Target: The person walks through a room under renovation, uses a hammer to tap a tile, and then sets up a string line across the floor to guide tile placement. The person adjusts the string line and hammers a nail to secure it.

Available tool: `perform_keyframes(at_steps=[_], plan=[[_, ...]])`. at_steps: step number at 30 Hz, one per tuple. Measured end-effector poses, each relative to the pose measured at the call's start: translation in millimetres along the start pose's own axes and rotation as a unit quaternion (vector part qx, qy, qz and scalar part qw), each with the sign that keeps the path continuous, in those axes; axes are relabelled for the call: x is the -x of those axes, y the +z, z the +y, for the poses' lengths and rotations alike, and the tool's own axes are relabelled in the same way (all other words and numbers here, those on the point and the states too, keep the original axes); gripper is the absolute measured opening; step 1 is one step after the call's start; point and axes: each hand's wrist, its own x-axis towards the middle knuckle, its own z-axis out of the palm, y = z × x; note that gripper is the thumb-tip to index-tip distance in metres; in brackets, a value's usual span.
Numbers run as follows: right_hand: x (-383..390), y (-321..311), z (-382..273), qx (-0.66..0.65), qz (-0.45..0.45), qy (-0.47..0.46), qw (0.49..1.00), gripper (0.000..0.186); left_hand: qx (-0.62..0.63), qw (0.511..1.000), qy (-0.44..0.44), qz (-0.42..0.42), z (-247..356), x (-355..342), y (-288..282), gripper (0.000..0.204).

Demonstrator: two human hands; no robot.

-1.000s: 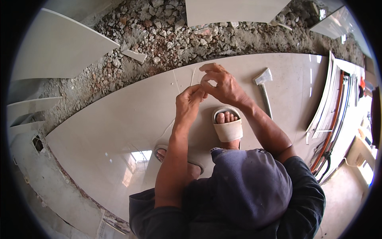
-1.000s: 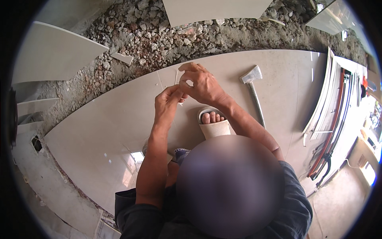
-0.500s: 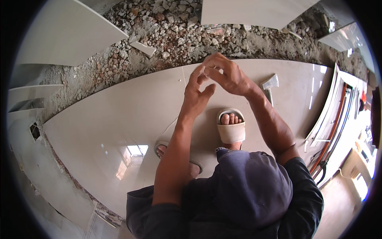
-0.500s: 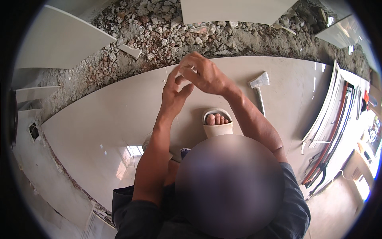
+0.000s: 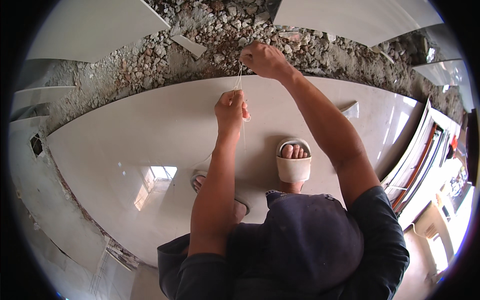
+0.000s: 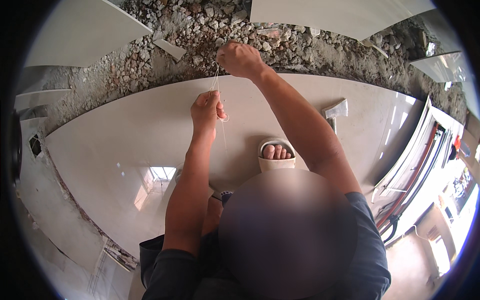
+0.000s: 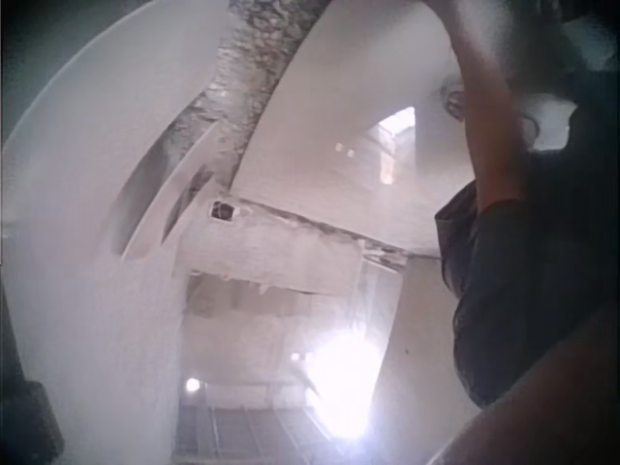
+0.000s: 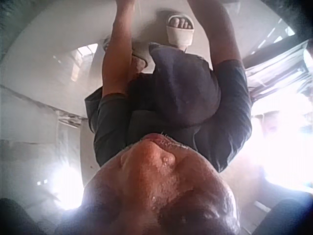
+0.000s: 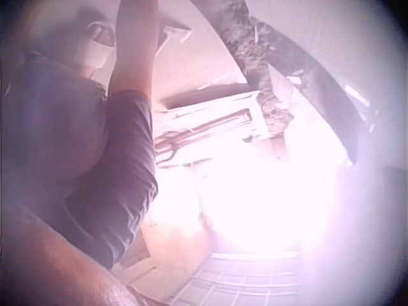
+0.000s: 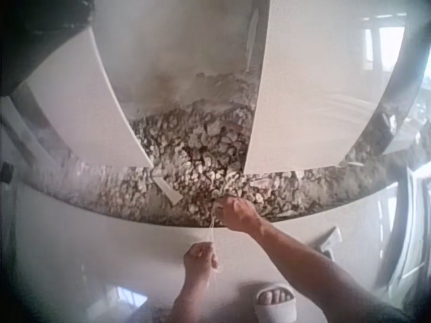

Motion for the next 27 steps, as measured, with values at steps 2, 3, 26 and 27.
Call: perform_keyframes(at_steps=[2, 3, 26, 27], plan=[[-1.1, 3.0, -2.6, 0.030, 0.011, -0.001, 0.999, 0.021, 0.000, 1.000, -0.011, 0.008, -1.7, -0.3, -0.4, 0.016], [-0.7, 5.3, -4.0, 0.035, 0.013, -0.001, 0.999, 0.019, 0.006, 1.000, -0.016, 0.010, -3.2, -0.3, -1.1, 0.016], [2.7, 12.0, -10.0, 0.088, -0.027, -0.040, 0.995, 0.023, -0.032, 0.998, -0.042, 0.017, -5.6, 15.3, 3.8, 0.027], [1.0, 10.5, -9.2, 0.096, -0.040, -0.052, 0.993, 0.024, -0.024, 0.999, -0.027, 0.014, -6.2, 15.0, 2.9, 0.027]])
